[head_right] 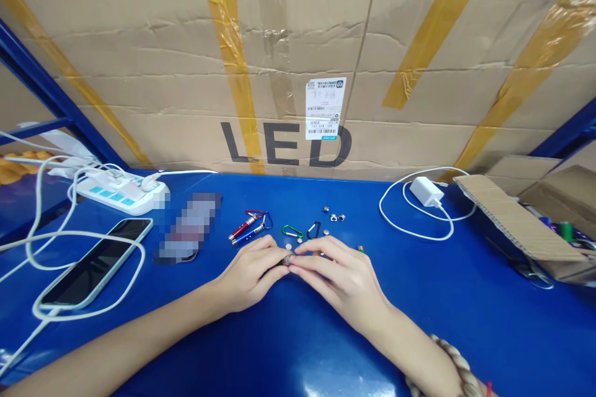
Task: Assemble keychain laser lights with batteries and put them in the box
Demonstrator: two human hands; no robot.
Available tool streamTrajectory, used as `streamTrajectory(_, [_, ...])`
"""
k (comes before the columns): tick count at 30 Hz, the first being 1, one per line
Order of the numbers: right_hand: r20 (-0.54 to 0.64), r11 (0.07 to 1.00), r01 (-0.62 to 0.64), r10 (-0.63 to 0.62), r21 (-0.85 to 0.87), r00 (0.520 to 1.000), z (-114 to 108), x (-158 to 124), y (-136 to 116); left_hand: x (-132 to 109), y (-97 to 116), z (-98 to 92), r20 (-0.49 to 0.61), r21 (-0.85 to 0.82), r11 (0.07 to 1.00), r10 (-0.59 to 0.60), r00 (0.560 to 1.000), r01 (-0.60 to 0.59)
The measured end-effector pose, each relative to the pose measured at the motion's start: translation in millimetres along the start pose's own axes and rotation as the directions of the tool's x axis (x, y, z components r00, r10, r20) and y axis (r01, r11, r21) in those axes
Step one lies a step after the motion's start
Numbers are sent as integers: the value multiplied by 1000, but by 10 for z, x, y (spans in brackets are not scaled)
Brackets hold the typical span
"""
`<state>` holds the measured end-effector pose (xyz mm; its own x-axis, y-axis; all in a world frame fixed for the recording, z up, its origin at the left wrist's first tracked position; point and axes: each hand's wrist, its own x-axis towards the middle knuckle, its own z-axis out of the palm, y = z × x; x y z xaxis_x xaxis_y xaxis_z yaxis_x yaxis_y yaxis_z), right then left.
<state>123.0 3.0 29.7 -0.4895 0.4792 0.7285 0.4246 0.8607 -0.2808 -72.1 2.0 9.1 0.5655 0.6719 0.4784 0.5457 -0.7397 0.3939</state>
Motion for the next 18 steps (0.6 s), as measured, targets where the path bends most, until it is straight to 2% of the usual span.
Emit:
streamTrajectory(4, [43, 996, -82, 82, 16, 996, 12, -27, 25, 5, 16, -16, -29, 3, 999, -39, 999, 39])
streamTrajectory(8, [153, 965, -247, 258, -92, 954, 44, -48, 66, 2, 11, -29, -123, -10, 985, -175, 977, 175])
streamTrajectory(10, [261, 958, -217, 261, -188, 929, 71, -55, 95, 0, 4, -31, -161, -28, 972, -234, 959, 233])
streamTrajectory(13, [404, 961, -99, 200, -256, 892, 116, -69, 134, -4, 0, -27, -177, -48, 965, -262, 949, 257])
streamTrajectory(15, [435, 959, -66, 185, -274, 881, 134, -78, 148, -7, 4, -25, -170, -50, 969, -247, 954, 242])
streamTrajectory(18, [416, 957, -64, 182, -282, 891, 137, -83, 155, -8, 15, -29, -147, -42, 978, -210, 967, 206])
